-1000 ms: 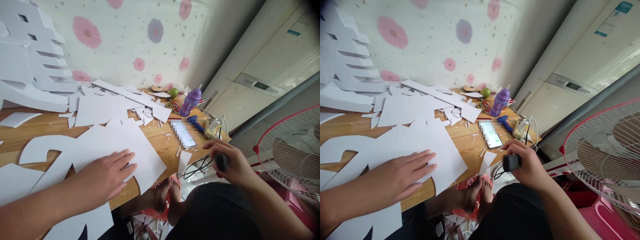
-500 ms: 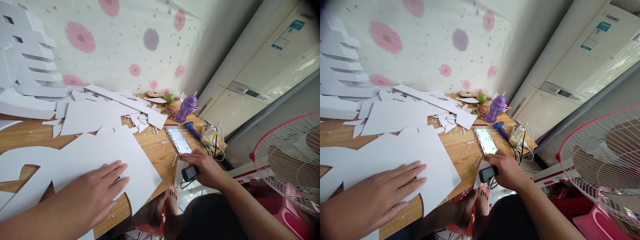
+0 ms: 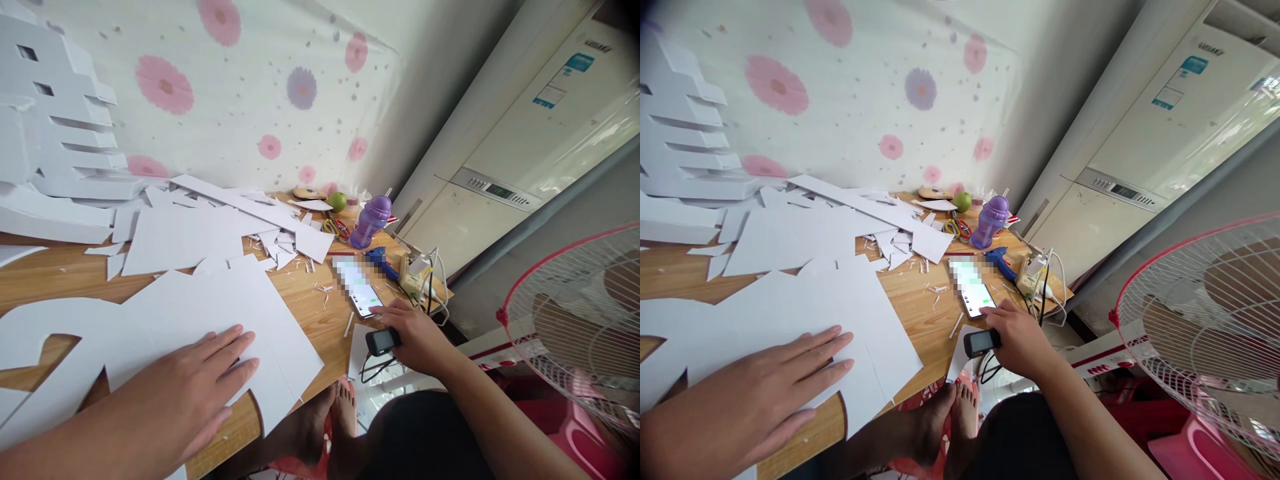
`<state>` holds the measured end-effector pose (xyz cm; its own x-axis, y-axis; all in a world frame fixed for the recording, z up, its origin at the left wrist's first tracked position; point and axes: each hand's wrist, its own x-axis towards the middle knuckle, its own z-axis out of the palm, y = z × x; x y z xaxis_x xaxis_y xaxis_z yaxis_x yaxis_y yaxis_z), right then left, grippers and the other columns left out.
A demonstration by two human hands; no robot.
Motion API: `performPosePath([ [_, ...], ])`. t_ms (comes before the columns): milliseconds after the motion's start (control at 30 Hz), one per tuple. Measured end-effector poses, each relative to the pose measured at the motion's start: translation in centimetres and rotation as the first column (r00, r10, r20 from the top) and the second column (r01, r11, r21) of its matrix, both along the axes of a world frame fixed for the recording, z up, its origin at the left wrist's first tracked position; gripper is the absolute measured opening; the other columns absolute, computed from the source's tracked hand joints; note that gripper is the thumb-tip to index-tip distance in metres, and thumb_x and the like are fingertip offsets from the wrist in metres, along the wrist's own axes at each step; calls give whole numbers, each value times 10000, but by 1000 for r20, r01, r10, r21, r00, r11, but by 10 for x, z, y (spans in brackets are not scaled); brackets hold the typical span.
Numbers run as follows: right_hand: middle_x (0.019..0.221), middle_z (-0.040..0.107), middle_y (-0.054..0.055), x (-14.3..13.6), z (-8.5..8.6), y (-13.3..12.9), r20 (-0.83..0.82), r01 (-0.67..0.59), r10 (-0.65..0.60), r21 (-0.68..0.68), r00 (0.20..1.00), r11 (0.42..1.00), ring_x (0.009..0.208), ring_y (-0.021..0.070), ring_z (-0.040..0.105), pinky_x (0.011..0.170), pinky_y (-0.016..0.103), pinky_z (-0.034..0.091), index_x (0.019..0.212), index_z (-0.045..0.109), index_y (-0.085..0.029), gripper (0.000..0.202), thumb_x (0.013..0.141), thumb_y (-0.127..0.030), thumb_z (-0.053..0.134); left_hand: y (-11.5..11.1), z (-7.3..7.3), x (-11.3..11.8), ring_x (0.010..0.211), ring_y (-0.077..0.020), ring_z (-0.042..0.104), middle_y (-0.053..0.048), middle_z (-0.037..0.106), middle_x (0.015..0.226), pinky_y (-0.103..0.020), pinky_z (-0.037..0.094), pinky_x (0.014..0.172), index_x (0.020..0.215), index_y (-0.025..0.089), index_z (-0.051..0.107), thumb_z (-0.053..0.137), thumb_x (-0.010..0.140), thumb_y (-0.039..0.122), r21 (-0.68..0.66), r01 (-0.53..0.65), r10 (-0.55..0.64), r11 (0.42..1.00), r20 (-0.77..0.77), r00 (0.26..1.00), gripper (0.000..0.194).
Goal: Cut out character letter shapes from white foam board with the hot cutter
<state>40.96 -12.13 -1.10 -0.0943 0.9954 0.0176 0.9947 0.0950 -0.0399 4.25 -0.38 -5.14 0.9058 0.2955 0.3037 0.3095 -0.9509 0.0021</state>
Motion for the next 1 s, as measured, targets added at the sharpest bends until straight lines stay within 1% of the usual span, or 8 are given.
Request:
performPosePath([
  [133,1244,699,15,-2,2,2,1,5,-5,-28,1000,1000,1056,255,617,914,398,511,755,663,-211,302,578,-4,532,-1,1,0,1264,-238,548,15,626,1325,-370,466,1058,1178,376,682,644,860,427,-8,-7,7,1000,-13,1000,324],
  [300,1249,695,37,-3,3,3,-2,8,-8,-52,1000,999,1051,253,620,913,398,510,771,681,-207,311,600,2,526,0,0,-1,1272,-256,540,-16,626,1324,-384,467,1057,1180,353,685,626,866,435,4,5,-5,1000,-32,999,329],
  [400,1230,703,40,-4,4,3,-10,8,-9,-64,1000,998,1050,253,624,904,389,512,797,690,-204,323,612,4,526,-1,0,-1,1282,-252,532,2,607,1350,-384,467,1055,1183,370,678,618,869,432,8,-23,23,1000,-36,999,326],
  [467,1219,705,44,-5,6,4,-20,5,-6,-69,1000,998,1049,249,627,901,380,513,818,697,-202,338,616,9,526,-3,0,-1,1274,-236,539,23,617,1336,-367,451,1073,1176,374,679,616,867,433,14,-11,11,1000,-27,1000,320],
  [600,1229,699,54,-5,5,5,-31,4,-6,-68,999,998,1060,253,630,907,384,511,884,715,-204,359,651,2,535,-6,4,-1,1232,-201,568,41,639,1305,-313,422,1090,1133,348,692,613,864,415,1,59,-59,998,20,998,289],
  [733,1226,702,53,-3,3,5,-20,1,-3,-69,1000,998,1075,258,634,922,391,505,919,722,-213,387,658,3,535,-9,7,0,1227,-203,566,22,634,1313,-321,409,1094,1136,317,684,617,867,390,-13,99,-99,995,0,995,286],
  [867,1222,704,65,-1,0,5,-12,-15,15,-65,1000,998,1073,272,633,923,406,512,900,720,-196,378,645,8,529,-14,11,-1,1275,-203,521,41,598,1359,-335,384,1105,1172,331,658,659,845,331,-54,88,-90,995,-33,995,327],
  [1000,1208,710,78,2,-3,5,-5,-30,30,-59,1000,998,1068,285,641,918,428,526,912,722,-189,372,659,-2,524,-17,18,0,1225,-193,547,51,606,1346,-344,390,1079,1165,321,646,721,804,299,-116,54,-62,992,-67,996,370],
])
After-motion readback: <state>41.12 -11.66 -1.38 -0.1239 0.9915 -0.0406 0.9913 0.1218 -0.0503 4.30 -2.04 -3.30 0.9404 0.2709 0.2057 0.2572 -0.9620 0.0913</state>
